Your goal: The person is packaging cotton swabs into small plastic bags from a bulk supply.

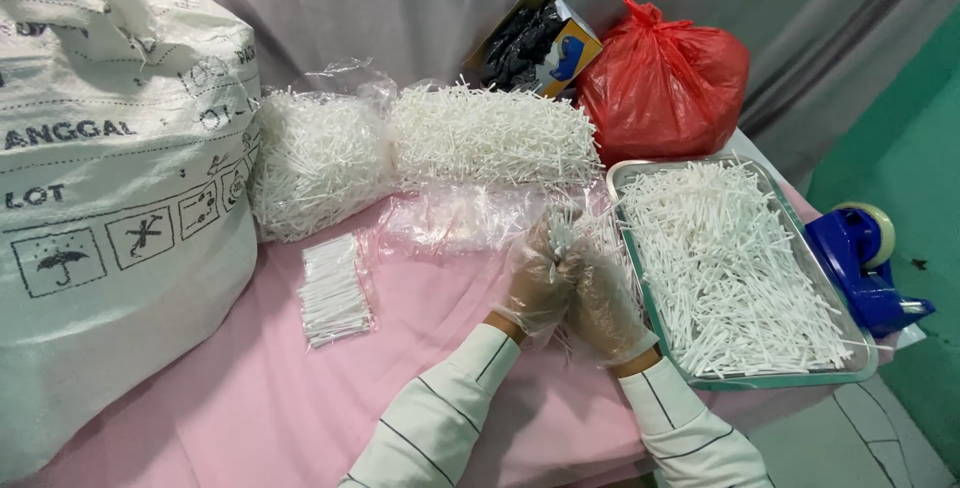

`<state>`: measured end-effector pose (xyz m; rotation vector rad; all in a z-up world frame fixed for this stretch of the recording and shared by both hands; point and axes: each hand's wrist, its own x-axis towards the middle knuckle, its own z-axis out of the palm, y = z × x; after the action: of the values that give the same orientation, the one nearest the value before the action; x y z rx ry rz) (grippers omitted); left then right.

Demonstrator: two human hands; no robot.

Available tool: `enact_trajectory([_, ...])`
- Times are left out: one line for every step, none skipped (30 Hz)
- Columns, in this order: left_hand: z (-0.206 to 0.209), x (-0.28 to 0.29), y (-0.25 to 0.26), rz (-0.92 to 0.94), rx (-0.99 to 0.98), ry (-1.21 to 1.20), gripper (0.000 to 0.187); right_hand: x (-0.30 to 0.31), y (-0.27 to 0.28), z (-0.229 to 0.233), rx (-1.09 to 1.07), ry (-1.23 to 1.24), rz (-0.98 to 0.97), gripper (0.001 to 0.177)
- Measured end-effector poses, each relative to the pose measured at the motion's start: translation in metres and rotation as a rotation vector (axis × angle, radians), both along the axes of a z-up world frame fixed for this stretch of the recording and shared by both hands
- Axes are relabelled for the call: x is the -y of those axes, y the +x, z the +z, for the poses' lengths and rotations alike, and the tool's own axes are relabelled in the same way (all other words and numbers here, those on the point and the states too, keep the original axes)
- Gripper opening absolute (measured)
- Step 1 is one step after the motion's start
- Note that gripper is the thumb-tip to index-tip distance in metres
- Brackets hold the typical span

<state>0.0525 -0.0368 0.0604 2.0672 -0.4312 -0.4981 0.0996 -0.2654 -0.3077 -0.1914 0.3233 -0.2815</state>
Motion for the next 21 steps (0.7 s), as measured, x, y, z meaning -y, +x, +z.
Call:
enact_trajectory([0.003,-0.001,-0.002,0.045,0.035,-0.039,0.043,0.014,0.011,-0.028,0.219,0.369,0.347,0.059])
enact_trajectory([0.005,-0.001,-0.005,0.091,0.070,-0.077,0.042,0.028,0.023,-0.056,0.438,0.739,0.693,0.054])
enact_trajectory([0.007,0.002,-0.005,0.089,0.069,-0.077,0.042,0.049,0.003,-0.093,0.438,0.740,0.691,0.054])
enact_trajectory([0.009,0.004,-0.006,0.152,0.125,-0.135,0.040,0.046,0.009,-0.130,0.503,0.985,0.791,0.051])
enact_trajectory([0.011,0.006,-0.006,0.218,0.182,-0.194,0.038,0.051,0.025,-0.158,0.565,1.232,0.889,0.047])
enact_trajectory([0.012,0.010,-0.006,0.218,0.183,-0.194,0.038,0.054,0.023,-0.110,0.623,1.481,0.984,0.044])
enact_trajectory([0.014,0.013,-0.005,0.285,0.240,-0.255,0.036,0.053,0.020,-0.068,0.675,1.733,1.076,0.041])
enact_trajectory([0.016,0.017,-0.004,0.352,0.298,-0.316,0.035,0.047,0.013,-0.030,0.723,1.988,1.163,0.039])
enact_trajectory([0.019,0.020,-0.003,0.353,0.298,-0.318,0.035,0.034,-0.004,0.011,0.767,2.247,1.240,0.037])
enact_trajectory([0.021,0.023,-0.002,0.418,0.354,-0.377,0.034,0.016,-0.017,0.049,0.806,2.511,1.310,0.035])
enact_trajectory([0.024,0.026,0.000,0.482,0.413,-0.437,0.032,-0.006,-0.018,0.089,0.840,2.778,1.374,0.034])
enact_trajectory([0.027,0.027,0.003,0.482,0.415,-0.437,0.032,-0.014,-0.052,0.132,0.840,2.778,1.377,0.034])
enact_trajectory([0.028,0.029,0.005,0.548,0.472,-0.497,0.032,-0.031,-0.072,0.174,0.718,3.042,1.202,0.028])
enact_trajectory([0.029,0.030,0.007,0.613,0.530,-0.556,0.031,-0.051,-0.079,0.224,0.573,3.289,0.991,0.022])
enact_trajectory([0.028,0.023,0.014,0.614,0.528,-0.555,0.031,-0.086,-0.082,0.277,0.574,3.291,0.987,0.022])
enact_trajectory([0.026,0.015,0.021,0.498,0.738,-0.337,0.032,-0.108,-0.094,0.334,0.410,3.516,0.735,0.016])
enact_trajectory([0.024,0.009,0.027,0.371,0.935,-0.113,0.053,-0.118,-0.116,0.394,0.223,3.709,0.445,0.011])
enact_trajectory([0.025,0.018,0.028,0.370,0.933,-0.113,0.053,-0.108,-0.108,0.375,0.226,3.709,0.441,0.011])
enact_trajectory([0.026,0.027,0.028,0.440,0.484,-0.082,0.055,-0.098,-0.099,0.357,0.509,3.590,0.544,0.018])
enact_trajectory([0.028,0.036,0.029,0.494,0.034,-0.049,0.085,-0.087,-0.090,0.339,0.769,3.445,0.639,0.035])
enact_trajectory([0.008,0.036,0.030,0.495,0.033,-0.049,0.085,-0.088,-0.093,0.340,0.766,3.445,0.638,0.035])
